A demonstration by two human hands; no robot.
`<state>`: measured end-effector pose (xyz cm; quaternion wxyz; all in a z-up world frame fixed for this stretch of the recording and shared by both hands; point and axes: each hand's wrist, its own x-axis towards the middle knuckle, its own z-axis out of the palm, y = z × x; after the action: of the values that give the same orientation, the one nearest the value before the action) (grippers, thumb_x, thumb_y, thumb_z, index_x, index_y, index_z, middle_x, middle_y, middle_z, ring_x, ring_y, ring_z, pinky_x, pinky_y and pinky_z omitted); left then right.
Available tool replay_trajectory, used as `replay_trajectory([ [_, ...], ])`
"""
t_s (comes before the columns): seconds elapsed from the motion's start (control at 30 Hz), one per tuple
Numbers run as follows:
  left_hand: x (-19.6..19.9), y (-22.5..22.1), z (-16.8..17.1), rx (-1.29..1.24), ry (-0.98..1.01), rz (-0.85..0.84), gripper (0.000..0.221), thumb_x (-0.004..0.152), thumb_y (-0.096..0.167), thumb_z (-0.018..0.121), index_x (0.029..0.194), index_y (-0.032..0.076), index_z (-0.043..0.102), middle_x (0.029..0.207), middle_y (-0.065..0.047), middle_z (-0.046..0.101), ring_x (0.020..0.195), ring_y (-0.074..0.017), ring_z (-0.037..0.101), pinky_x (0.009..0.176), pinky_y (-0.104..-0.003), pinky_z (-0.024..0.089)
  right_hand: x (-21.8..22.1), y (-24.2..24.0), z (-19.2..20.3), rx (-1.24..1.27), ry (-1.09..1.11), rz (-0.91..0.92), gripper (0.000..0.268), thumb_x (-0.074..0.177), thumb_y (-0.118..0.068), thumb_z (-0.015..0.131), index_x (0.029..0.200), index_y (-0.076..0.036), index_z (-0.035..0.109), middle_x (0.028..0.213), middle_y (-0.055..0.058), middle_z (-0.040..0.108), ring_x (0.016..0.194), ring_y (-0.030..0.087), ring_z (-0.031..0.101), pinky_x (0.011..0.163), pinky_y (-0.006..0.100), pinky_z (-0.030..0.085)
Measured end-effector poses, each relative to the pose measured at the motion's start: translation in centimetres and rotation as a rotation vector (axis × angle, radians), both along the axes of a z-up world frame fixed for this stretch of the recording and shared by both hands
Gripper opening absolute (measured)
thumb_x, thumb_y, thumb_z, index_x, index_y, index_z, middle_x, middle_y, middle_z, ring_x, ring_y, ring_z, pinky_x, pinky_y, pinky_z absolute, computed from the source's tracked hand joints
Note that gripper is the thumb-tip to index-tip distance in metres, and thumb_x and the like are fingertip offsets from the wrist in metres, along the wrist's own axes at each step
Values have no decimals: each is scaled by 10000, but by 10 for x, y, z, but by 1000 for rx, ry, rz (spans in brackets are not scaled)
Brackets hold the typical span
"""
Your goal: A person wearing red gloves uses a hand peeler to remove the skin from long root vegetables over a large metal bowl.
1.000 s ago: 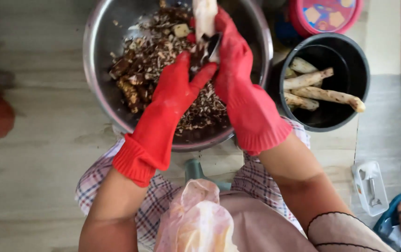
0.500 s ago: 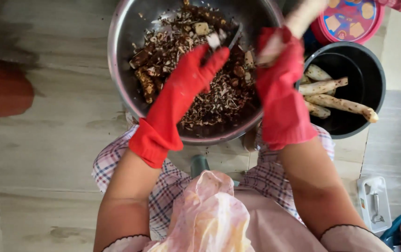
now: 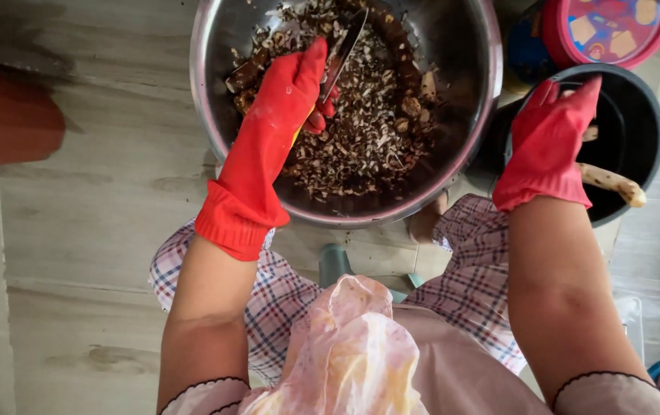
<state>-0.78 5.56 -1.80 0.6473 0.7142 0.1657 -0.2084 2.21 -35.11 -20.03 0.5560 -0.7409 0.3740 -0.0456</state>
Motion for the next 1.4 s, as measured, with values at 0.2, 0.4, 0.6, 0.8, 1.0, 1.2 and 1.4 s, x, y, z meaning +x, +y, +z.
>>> replay_trajectory([
  [0.2,-3,6,19,102,-32,18,512,911,567,435,1099,127,617,868,47,571,664,-45,611,575,-223,524,71,-8,-135,1742,-808,12,278,878,-359,623,757,-208,422,772,19,328,762,133,381,762,273,420],
  [0.4,-9,19,27,356,-88,-91,621,977,477,375,1517,172,406,1285,-38,609,709,-84,655,801,-299,581,24,148,-137,194,-500,168,403,978,-224,726,1343,-108,600,1271,95,700,1152,168,648,1004,279,535],
  [0.6,-6,35,15,287,-194,-90,633,978,493,429,1492,125,441,1287,-78,625,754,-152,672,669,-326,638,44,234,-77,0,132,703,855,830,-568,771,1506,-130,484,1470,95,603,1343,213,559,1120,319,430],
  [0.8,-20,53,-10,498,-418,-65,552,1045,418,495,1494,100,456,1518,-148,553,1430,-320,518,1174,-410,378,88,281,-186,320,34,850,856,890,-339,820,1560,-123,334,1221,-23,724,1002,37,617,875,264,572],
  [1.0,-22,50,9,470,-336,-73,523,1036,381,488,1496,134,458,1519,-113,565,1423,-291,534,1163,-385,389,66,307,-116,214,93,600,716,982,-264,704,1600,-228,343,1245,-37,727,993,52,634,854,223,539],
  [1.2,-21,43,11,441,-305,-77,518,1027,393,483,1489,161,467,1479,-83,607,1393,-259,572,1114,-367,438,31,288,-112,162,38,800,662,918,-247,725,1504,-193,423,1224,8,711,1005,103,641,882,269,533],
  [1.4,-21,35,14,382,-319,-50,531,1020,370,521,1487,121,470,1497,-97,585,1424,-239,536,1162,-354,410,9,280,-103,108,-67,1048,601,841,-227,751,1390,-151,519,1199,62,692,1019,166,648,917,325,525],
])
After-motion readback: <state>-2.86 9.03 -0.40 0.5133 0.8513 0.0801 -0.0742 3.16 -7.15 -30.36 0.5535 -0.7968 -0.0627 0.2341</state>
